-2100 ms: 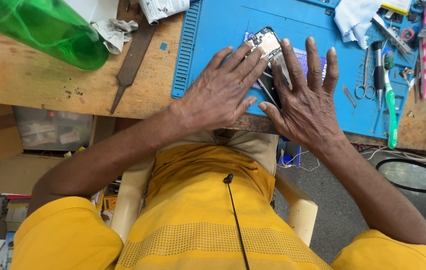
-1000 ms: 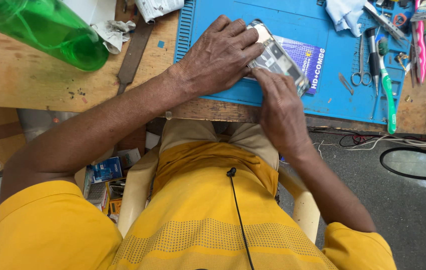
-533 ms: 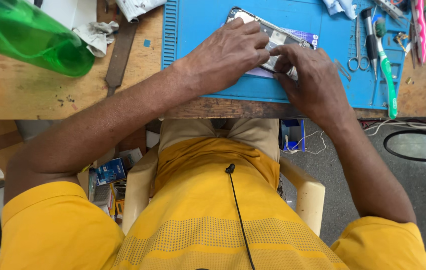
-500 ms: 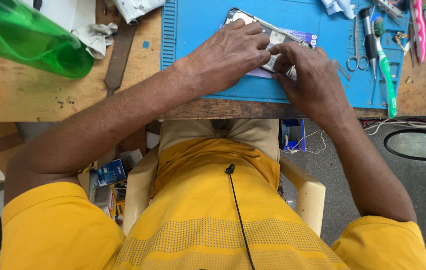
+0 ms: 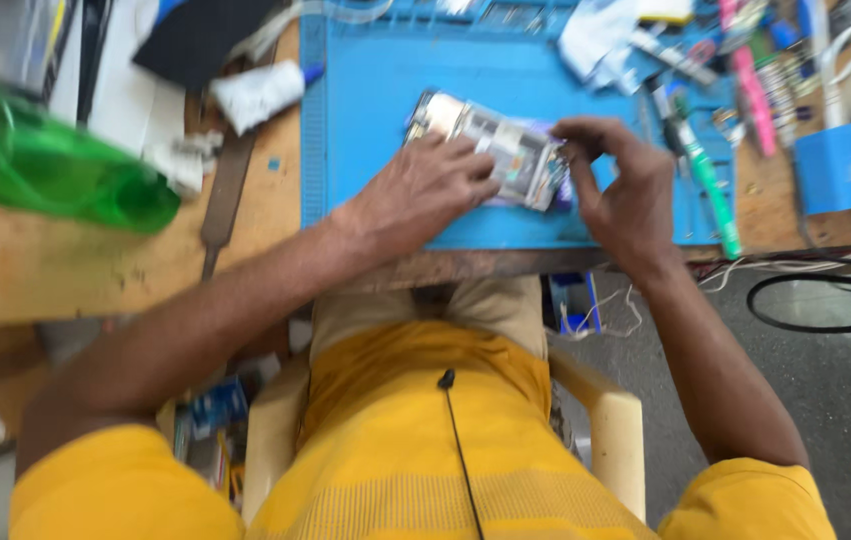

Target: The person disassembles a smartphone, removes the battery, applies adhesive to the battery compartment, and reassembles the device by placing the battery and internal components back into the chassis. The work is performed on a cluttered workbench with various tools and parts visible.

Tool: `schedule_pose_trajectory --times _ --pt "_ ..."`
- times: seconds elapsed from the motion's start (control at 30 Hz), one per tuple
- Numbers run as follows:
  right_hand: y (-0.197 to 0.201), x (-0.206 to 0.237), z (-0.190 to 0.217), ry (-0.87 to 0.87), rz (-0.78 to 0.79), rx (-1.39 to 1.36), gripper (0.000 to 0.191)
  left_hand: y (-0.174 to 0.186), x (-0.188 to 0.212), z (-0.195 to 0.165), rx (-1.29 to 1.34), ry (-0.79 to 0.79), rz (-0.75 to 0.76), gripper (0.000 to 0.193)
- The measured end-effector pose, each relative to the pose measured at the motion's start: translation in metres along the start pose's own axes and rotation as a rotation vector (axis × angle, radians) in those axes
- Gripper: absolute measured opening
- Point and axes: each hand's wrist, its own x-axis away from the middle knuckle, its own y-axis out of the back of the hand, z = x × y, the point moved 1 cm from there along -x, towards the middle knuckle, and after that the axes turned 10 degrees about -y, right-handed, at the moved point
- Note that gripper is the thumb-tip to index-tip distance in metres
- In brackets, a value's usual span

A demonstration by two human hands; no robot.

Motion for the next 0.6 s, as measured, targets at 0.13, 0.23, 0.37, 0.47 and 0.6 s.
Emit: schedule_pose_trajectory --times 0.13,0.23,0.37,0.47,0.6 --pt "0.028 -0.060 -0.038 0.020 -0.143 0.138 0.014 0.006 -0.007 -0.008 0.041 0.038 0.080 0.017" --pt "0.038 -0.091 -0.059 0.080 -0.096 0.271 0.018 0.005 -0.010 -0.015 0.045 0.061 0.061 0.021" --pt "0.061 -0.124 -0.072 -0.080 -0.163 0.310 0.019 0.002 -0.008 -0.022 0.027 0.062 -0.041 0.033" --pt "0.064 -0.145 -0.073 -0.250 -0.123 0.432 0.027 -0.001 -0.008 -0.024 -0.011 0.086 0.020 0.033" --pt "0.045 -0.166 -0.066 -0.193 -0.105 0.619 0.058 -0.002 -0.008 -0.026 -0.018 0.067 -0.059 0.034"
